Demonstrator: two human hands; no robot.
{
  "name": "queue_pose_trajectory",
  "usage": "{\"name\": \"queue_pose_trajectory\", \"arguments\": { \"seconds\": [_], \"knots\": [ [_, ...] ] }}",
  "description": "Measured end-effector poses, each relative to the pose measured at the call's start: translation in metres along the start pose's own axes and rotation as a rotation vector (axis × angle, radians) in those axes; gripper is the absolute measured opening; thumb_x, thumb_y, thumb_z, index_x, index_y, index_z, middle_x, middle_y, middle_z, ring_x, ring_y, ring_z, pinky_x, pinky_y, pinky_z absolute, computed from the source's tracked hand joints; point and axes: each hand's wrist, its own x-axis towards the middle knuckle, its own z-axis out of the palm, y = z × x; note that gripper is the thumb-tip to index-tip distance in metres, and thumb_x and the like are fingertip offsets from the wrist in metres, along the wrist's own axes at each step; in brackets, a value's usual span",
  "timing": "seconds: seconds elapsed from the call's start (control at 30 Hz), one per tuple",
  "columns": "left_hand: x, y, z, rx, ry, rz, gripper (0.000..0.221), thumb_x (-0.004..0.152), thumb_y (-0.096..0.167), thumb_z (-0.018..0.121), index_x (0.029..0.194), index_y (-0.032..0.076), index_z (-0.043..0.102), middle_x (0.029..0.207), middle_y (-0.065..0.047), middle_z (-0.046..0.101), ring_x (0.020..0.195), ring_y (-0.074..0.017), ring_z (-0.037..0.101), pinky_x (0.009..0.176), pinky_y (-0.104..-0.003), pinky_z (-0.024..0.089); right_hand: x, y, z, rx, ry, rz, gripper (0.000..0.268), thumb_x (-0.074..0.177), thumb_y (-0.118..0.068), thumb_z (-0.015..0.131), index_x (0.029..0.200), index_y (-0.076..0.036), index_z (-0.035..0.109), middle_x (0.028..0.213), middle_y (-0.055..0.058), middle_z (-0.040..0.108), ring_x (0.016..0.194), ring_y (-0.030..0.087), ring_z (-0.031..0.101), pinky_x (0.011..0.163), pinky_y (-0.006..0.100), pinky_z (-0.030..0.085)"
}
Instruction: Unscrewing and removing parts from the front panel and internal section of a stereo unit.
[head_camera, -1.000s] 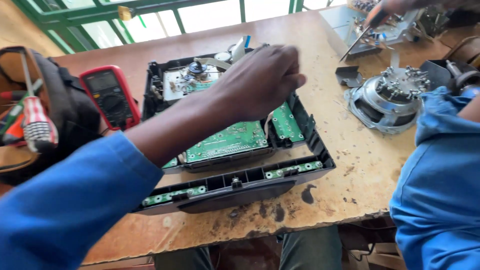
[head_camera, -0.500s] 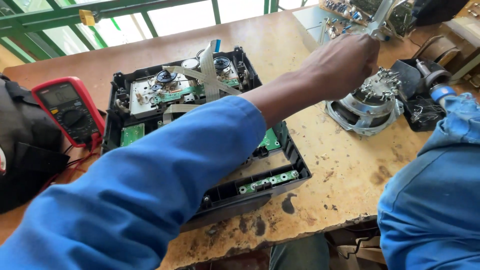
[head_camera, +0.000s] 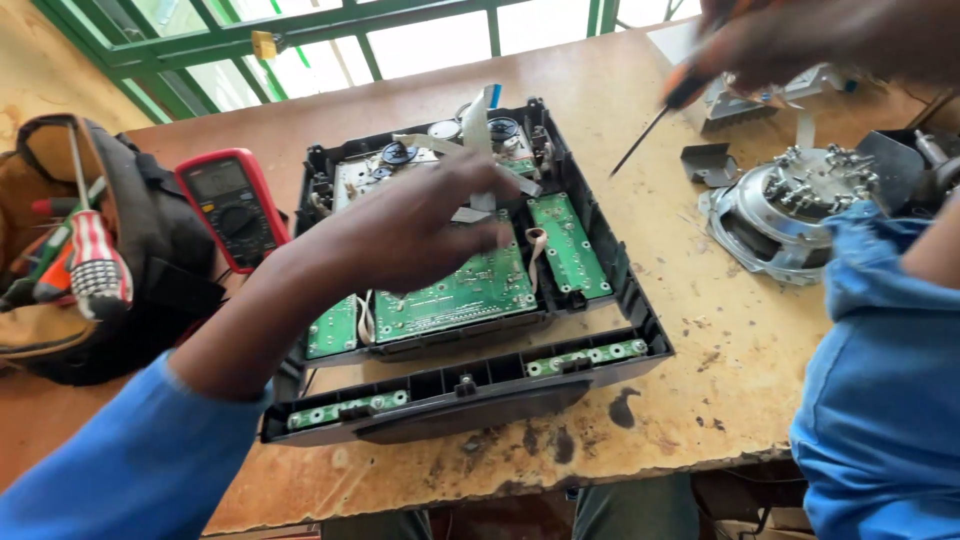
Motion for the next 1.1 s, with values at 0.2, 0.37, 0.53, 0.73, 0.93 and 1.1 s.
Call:
{"name": "queue_pose_trajectory", "arguments": {
  "seconds": [0.2, 0.37, 0.53, 0.73, 0.93, 1.1],
  "knots": [
    [-0.063, 0.012, 0.002, -0.111, -0.416, -0.408, 0.145, 0.047, 0.069, 0.085, 0.165, 0.019, 0.017, 0.174, -0.005, 0.013, 0.157, -0.0287, 0.017, 0.124, -0.045, 0.017, 0.074, -0.192, 0.044, -0.432, -0.235, 0.308, 0.032, 0.087, -0.053, 0.077, 0.111, -0.033, 0.065, 0.087, 0.002, 0.071, 0.073, 0.023, 0.059, 0.070, 0.040, 0.043],
    [-0.066, 0.005, 0.016, -0.023, -0.372, -0.282, 0.147, 0.049, 0.078, 0.082, 0.160, 0.005, 0.021, 0.172, -0.015, 0.010, 0.158, -0.0330, 0.003, 0.123, -0.045, 0.009, 0.088, -0.184, 0.067, -0.483, -0.301, 0.045, 0.026, 0.087, -0.047, 0.074, 0.106, -0.031, 0.066, 0.098, -0.004, 0.073, 0.088, 0.021, 0.068, 0.078, 0.043, 0.052],
    [-0.068, 0.002, 0.019, -0.054, -0.305, -0.274, 0.158, 0.043, 0.075, 0.089, 0.161, 0.002, 0.012, 0.171, -0.017, 0.011, 0.157, -0.0329, 0.010, 0.122, -0.041, 0.014, 0.091, -0.192, 0.073, -0.520, -0.323, 0.072, 0.027, 0.087, -0.051, 0.071, 0.109, -0.036, 0.064, 0.093, -0.008, 0.076, 0.087, 0.018, 0.069, 0.079, 0.040, 0.052],
    [-0.063, -0.033, 0.043, -0.081, -0.137, -0.150, 0.159, 0.044, 0.071, 0.093, 0.160, -0.001, 0.012, 0.170, -0.021, 0.011, 0.156, -0.0361, 0.008, 0.123, -0.042, 0.011, 0.093, -0.206, 0.080, -0.516, -0.384, 0.172, 0.025, 0.089, -0.054, 0.071, 0.108, -0.040, 0.062, 0.084, -0.006, 0.075, 0.075, 0.018, 0.068, 0.073, 0.037, 0.050],
    [-0.050, -0.042, 0.043, -0.211, -0.035, -0.164, 0.161, 0.041, 0.072, 0.085, 0.161, 0.001, 0.005, 0.171, -0.020, 0.004, 0.158, -0.0345, 0.001, 0.123, -0.044, 0.008, 0.101, -0.201, 0.082, -0.563, -0.335, 0.225, 0.035, 0.088, -0.060, 0.068, 0.116, -0.039, 0.060, 0.081, -0.001, 0.075, 0.075, 0.022, 0.067, 0.074, 0.040, 0.049],
    [-0.050, -0.046, 0.047, -0.314, 0.081, -0.158, 0.155, 0.038, 0.072, 0.081, 0.158, -0.002, 0.016, 0.169, -0.019, 0.016, 0.155, -0.0359, 0.017, 0.122, -0.045, 0.018, 0.111, -0.186, 0.087, -0.550, -0.281, 0.234, 0.043, 0.083, -0.058, 0.074, 0.120, -0.038, 0.062, 0.093, 0.000, 0.079, 0.078, 0.026, 0.072, 0.075, 0.044, 0.053]
  ]
}}
